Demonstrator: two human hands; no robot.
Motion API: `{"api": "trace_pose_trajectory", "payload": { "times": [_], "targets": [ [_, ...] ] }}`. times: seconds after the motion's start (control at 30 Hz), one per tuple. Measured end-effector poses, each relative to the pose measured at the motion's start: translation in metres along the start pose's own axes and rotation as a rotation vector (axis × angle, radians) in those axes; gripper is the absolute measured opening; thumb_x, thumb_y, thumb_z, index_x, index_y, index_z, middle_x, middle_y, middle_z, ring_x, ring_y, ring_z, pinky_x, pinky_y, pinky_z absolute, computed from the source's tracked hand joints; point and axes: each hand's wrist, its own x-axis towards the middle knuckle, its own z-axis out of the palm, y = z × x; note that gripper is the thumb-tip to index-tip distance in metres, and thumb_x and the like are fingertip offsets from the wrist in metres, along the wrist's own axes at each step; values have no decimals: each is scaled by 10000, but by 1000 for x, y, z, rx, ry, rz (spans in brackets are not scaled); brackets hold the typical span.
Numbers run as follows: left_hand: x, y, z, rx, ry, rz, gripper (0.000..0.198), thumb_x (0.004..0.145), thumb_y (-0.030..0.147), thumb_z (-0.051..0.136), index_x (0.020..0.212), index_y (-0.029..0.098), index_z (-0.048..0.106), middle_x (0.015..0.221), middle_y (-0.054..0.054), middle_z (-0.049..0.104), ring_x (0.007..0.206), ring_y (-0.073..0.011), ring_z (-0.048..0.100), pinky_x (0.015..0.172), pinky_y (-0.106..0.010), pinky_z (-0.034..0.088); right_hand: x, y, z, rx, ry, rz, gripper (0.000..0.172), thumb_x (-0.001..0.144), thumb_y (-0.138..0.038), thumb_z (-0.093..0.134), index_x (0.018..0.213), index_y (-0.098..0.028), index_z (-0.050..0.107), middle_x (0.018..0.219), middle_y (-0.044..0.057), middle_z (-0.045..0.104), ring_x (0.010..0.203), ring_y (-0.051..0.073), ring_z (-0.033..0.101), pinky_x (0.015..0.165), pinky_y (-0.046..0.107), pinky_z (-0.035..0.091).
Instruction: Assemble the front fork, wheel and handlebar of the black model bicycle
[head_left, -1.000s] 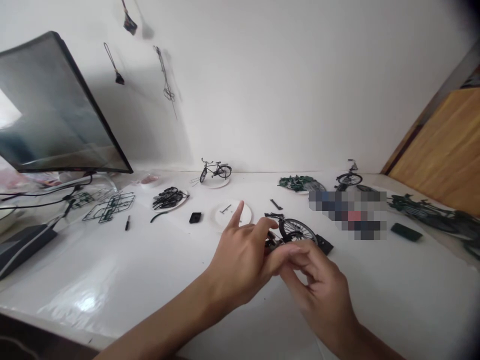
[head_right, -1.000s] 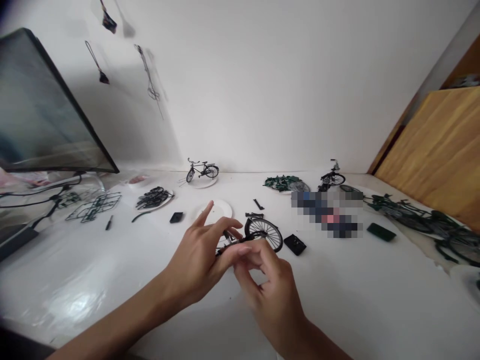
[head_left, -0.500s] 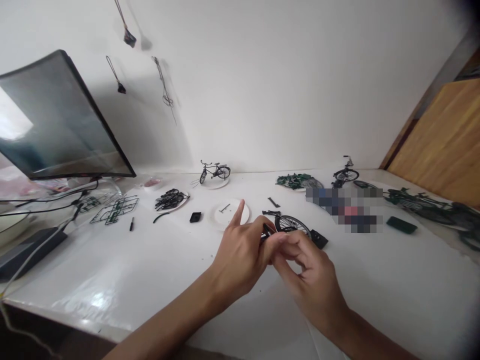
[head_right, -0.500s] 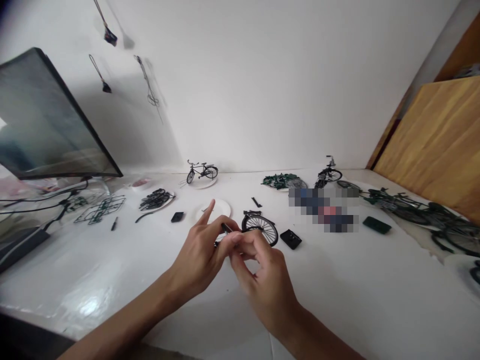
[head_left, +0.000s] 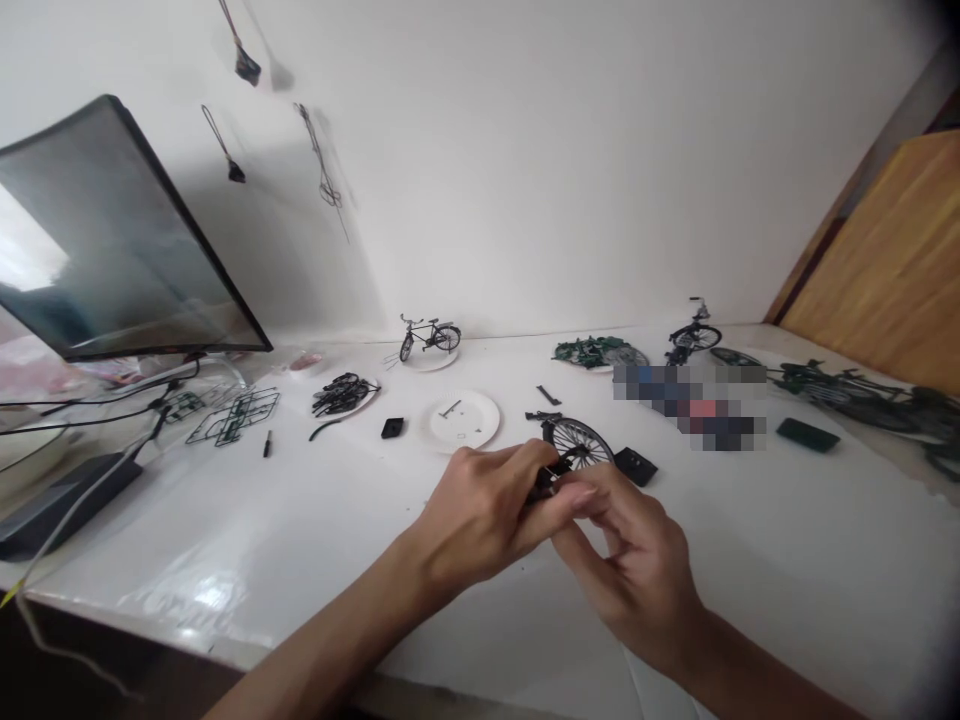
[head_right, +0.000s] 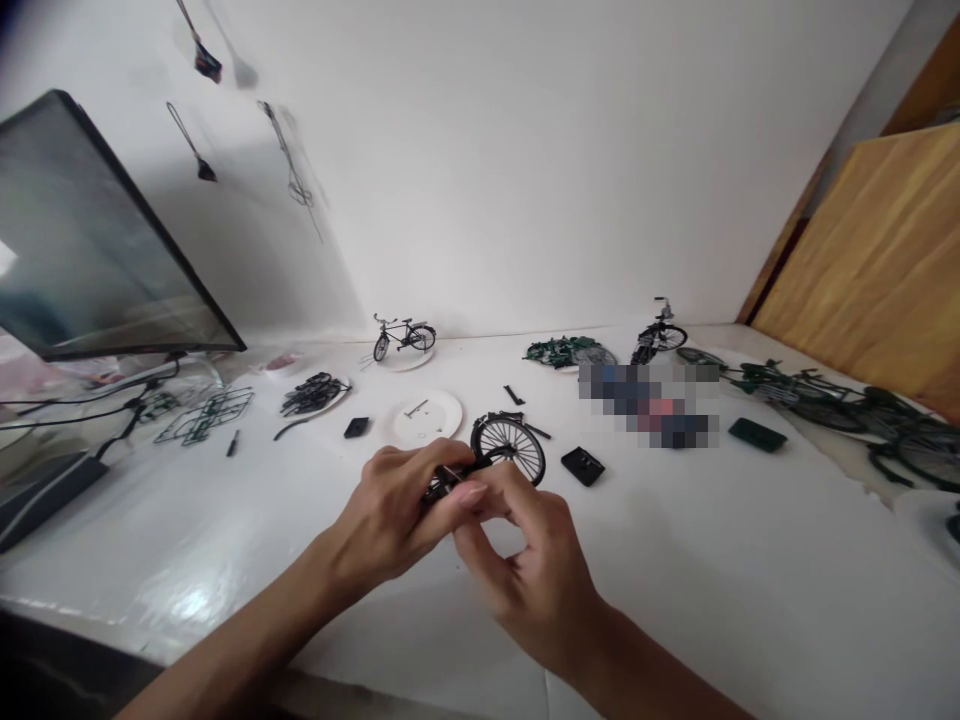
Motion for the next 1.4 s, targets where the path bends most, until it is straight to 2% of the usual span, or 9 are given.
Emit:
{"api": "trace_pose_trajectory", "payload": {
  "times": [0.23, 0.37, 0.57, 0.73, 0.87, 1.0, 1.1, 1.27, 1.4],
  "targets": [
    [0, -1, -1, 84, 18, 96, 349, 1021, 394, 408, 888, 118, 575, 585, 29, 534, 453, -75, 395, 436, -223, 348, 1, -4, -1, -20, -34, -10, 166, 894, -110, 544, 861, -252, 464, 704, -64, 529, 621, 84, 543, 574, 173, 450],
    [-1, -2, -2, 100, 43, 137, 346, 1025, 386, 405, 885, 116, 571, 587, 27, 541, 455, -71, 425, 438, -213, 371, 2, -7, -1, -32, -53, -28, 176, 888, -102, 546, 853, -246, 450, 702, -71, 539, 614, 74, 539, 580, 166, 448],
    [-3, -3, 0, 109, 12, 104, 350, 1025, 398, 403, 896, 120, 573, 598, 18, 571, 456, -74, 457, 454, -214, 378, 2, -5, -1, -19, -47, 1, 190, 900, -119, 551, 826, -243, 428, 662, -81, 464, 575, 64, 492, 537, 160, 408],
    [-2, -5, 1, 47, -8, 20, 397, 1007, 449, 423, 906, 113, 609, 635, -4, 601, 498, -87, 503, 493, -222, 393, 4, -1, -2, 21, -47, 64, 128, 925, -146, 555, 881, -248, 491, 739, -57, 544, 668, 86, 572, 613, 191, 457],
    [3, -18, -11, -53, -57, -84, 450, 966, 540, 455, 988, 142, 664, 791, -44, 691, 638, -130, 604, 602, -256, 459, 14, 5, -7, 134, -27, 203, 31, 943, -244, 574, 947, -231, 546, 815, -7, 637, 750, 134, 637, 678, 252, 506],
    [14, -36, -25, -187, -62, -196, 301, 1009, 373, 438, 1152, 197, 636, 1104, -69, 695, 979, -170, 645, 838, -304, 509, 30, 12, -22, 322, 77, 371, 128, 921, -329, 613, 928, -219, 547, 696, -31, 609, 562, 114, 585, 583, 266, 500],
    [22, -42, -24, -291, -81, -134, 291, 973, 306, 530, 1238, 201, 588, 1210, -83, 652, 1110, -180, 599, 912, -318, 510, 38, 13, -34, 499, 10, 497, 153, 895, -340, 643, 944, -220, 563, 658, -43, 576, 516, 104, 524, 511, 251, 479],
    [23, -42, -7, -466, -70, 61, 169, 930, 222, 605, 1077, 152, 651, 988, -64, 696, 860, -121, 640, 784, -258, 542, 39, 14, -40, 760, -215, 732, 164, 902, -348, 620, 928, -194, 572, 556, -82, 435, 421, 62, 350, 424, 202, 395],
    [11, -49, -3, -380, -56, 133, 137, 918, 218, 620, 1022, 137, 657, 873, -56, 684, 747, -103, 624, 666, -222, 532, 36, 18, -34, 731, -291, 813, 239, 922, -422, 593, 965, -189, 560, 572, -83, 406, 437, 55, 331, 420, 181, 323]
  ]
}}
